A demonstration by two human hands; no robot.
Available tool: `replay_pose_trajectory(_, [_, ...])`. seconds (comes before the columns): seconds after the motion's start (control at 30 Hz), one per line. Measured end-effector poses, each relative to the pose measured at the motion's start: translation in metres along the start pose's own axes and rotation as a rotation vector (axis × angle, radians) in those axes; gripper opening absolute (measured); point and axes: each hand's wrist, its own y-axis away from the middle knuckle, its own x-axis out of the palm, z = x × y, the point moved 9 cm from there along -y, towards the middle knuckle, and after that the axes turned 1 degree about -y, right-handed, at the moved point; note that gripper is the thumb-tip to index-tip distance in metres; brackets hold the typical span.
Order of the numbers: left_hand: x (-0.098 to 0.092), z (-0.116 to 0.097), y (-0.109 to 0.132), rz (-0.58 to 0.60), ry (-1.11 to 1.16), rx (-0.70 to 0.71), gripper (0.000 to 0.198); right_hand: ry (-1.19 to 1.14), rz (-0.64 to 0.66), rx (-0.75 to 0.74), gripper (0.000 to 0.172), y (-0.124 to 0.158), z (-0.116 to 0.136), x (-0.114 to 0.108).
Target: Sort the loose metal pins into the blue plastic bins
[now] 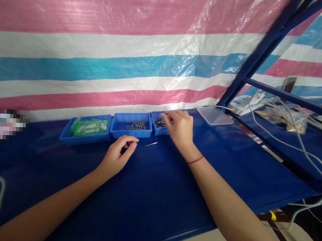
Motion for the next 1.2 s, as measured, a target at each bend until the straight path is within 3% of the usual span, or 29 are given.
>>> replay_pose_trajectory(0.1, [0.009,-0.004,0.000,0.083,-0.084,0.038,0.020,0.080,0.120,-0.032,0.032,0.000,-0.002,0.017])
replay_pose_trajectory(0.27, [0.036,-0.016,0.005,0.345,-0.365,0.158,0.032,0.027,0.078,0.002,0.025,-0.001,0.005,0.005])
replay_pose_trajectory(0.37, [0.046,-0.018,0.009,0.423,-0.460,0.202,0.032,-0.031,0.108,-0.002,0.021,0.001,0.012,0.004])
replay_pose_trajectory(0.63, [0.044,-0.013,0.004,0.351,-0.475,0.182,0.026,-0.187,0.199,-0.049,0.021,0.011,0.034,0.009])
replay_pose_trajectory(0.83, [0.043,-0.012,0.001,0.391,-0.619,0.215,0.018,-0.294,0.521,-0.213,0.021,0.031,0.068,0.028])
replay_pose_trajectory(1.03, [0.039,-0.006,0.007,0.323,-0.674,0.220,0.019,-0.317,0.760,-0.263,0.021,0.047,0.079,0.043])
replay_pose_trajectory(1.2, [0.025,-0.003,0.006,0.210,-0.439,0.131,0.021,-0.346,0.828,-0.248,0.012,0.055,0.078,0.049])
